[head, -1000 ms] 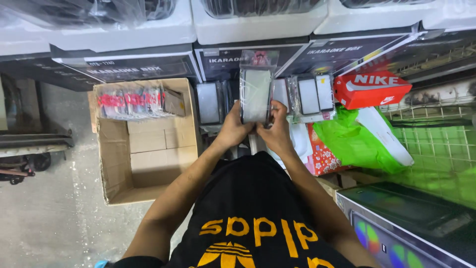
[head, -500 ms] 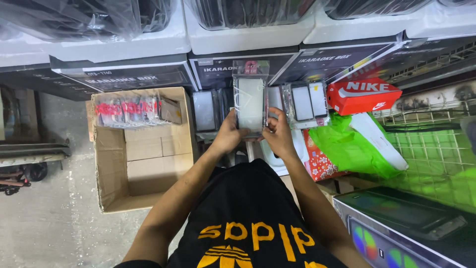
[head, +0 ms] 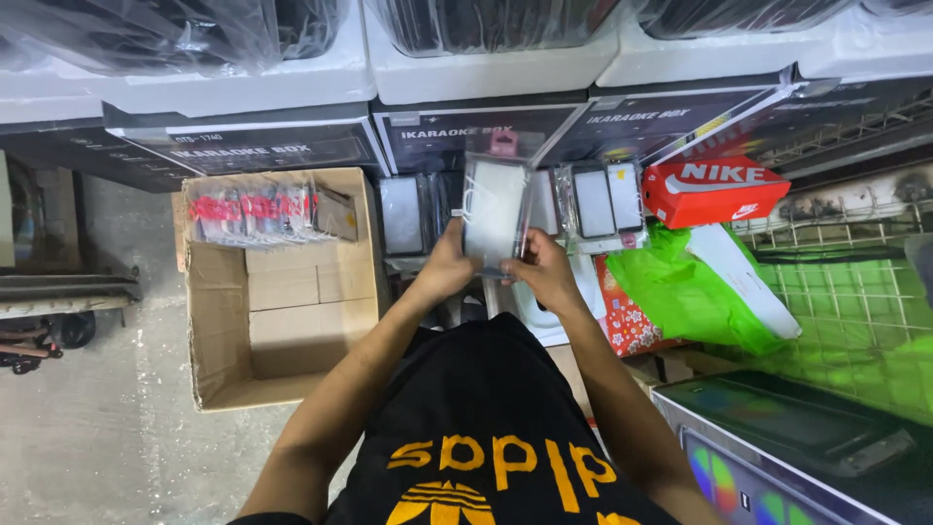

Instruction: Sorting and checking various mobile phone cases into a cardboard box.

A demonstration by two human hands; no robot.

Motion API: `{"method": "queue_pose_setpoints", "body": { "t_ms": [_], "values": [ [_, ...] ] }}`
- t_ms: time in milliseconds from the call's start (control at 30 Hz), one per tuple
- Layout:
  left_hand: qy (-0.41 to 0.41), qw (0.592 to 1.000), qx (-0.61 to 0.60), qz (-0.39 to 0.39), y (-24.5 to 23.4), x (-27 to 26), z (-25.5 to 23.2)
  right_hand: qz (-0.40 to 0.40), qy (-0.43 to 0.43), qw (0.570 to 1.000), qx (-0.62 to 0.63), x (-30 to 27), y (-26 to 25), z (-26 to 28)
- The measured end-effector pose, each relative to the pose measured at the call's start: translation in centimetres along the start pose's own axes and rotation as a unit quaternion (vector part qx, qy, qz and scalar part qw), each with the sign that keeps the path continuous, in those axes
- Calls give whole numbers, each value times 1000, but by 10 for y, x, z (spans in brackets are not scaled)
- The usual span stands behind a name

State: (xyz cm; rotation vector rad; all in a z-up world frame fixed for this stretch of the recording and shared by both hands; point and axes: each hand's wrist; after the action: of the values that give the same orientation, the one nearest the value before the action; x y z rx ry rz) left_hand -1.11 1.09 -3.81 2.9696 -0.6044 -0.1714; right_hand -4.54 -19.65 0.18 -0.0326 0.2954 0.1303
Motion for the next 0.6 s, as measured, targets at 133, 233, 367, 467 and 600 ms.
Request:
{"method": "queue_pose_setpoints", "body": {
  "t_ms": [133, 233, 367, 467, 600],
  "values": [
    [8, 998, 50, -45, 4, -6, -27, -10, 9, 1000, 8, -3, 2, -3],
    [-77, 985, 145, -58, 13, -12, -60, -23, 16, 999, -15, -4, 8, -5],
    [-38, 983, 156, -92, 19, -9, -58, -42, -45, 992, -111, -3, 10, -6],
    [-48, 982, 157, -94, 16, -10, -59, -36, -49, 992, -106, -5, 9, -4],
    [-82, 980, 167, -73, 8, -6, -48, -17, 7, 1000, -23, -8, 7, 1]
  ]
}}
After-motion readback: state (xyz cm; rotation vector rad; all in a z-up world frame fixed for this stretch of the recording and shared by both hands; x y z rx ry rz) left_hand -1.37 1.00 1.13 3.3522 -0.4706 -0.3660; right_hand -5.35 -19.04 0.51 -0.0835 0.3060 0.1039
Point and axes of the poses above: each hand's wrist, its own x-axis towards the middle knuckle, its own y-axis out of the palm, z = x × y, and after that the axes turned 9 degrees about -x, right-handed
